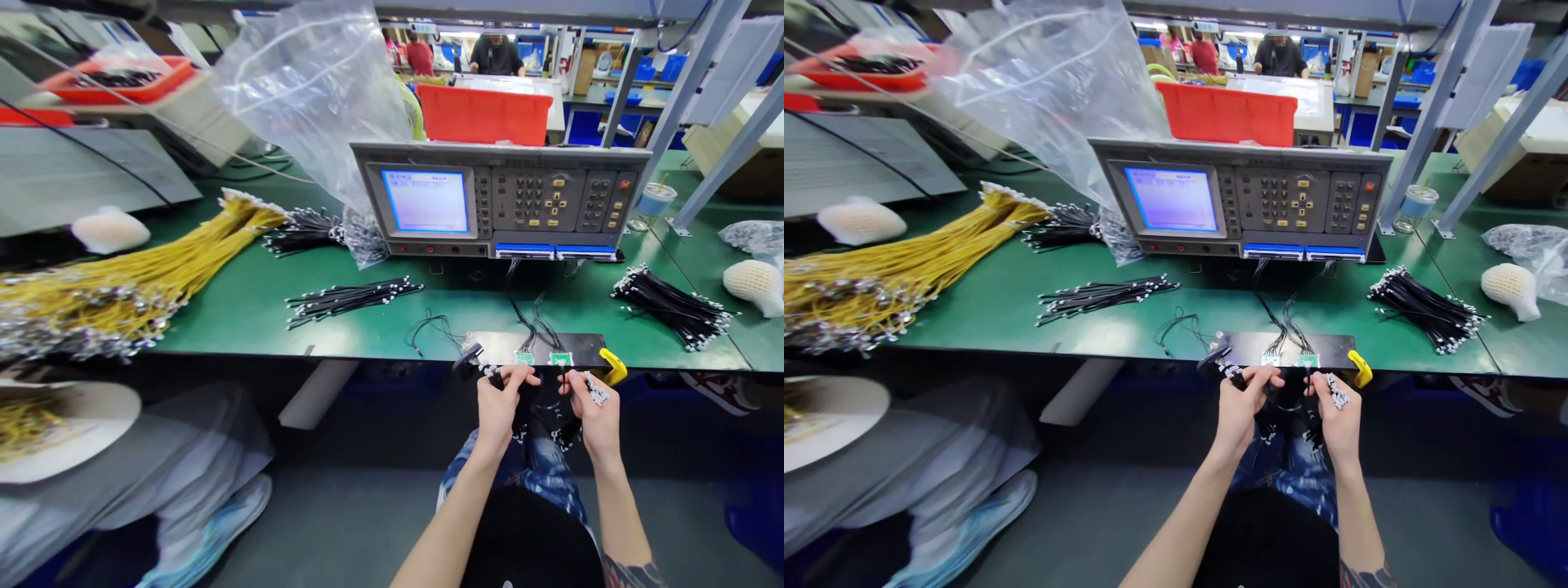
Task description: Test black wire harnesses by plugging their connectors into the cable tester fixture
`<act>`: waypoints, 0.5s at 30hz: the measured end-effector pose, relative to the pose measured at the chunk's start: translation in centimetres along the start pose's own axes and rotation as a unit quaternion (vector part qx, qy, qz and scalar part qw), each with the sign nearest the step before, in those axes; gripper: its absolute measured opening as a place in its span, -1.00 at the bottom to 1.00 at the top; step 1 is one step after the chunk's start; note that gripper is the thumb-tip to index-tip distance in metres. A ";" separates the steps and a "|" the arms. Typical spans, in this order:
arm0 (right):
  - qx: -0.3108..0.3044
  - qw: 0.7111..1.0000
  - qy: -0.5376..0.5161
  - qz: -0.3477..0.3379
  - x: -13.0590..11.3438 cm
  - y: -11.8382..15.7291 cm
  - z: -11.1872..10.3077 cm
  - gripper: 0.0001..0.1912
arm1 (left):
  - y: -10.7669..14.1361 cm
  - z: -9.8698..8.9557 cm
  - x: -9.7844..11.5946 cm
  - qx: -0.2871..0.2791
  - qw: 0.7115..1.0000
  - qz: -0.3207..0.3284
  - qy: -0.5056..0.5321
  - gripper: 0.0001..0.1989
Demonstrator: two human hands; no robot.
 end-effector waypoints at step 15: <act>-0.128 0.984 -0.120 0.042 -2.5 0.6 -0.2 -0.50 | 1.3 -2.3 1.5 -0.123 0.988 0.033 -0.090 -0.52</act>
Point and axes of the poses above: each hand's wrist, its own y-axis away from the middle knuckle, its own z-axis out of the palm, x = y × z, the point moved 2 cm from there along -y, towards the middle knuckle, and after that the axes turned 1 degree about -z, right-handed, at the moved point
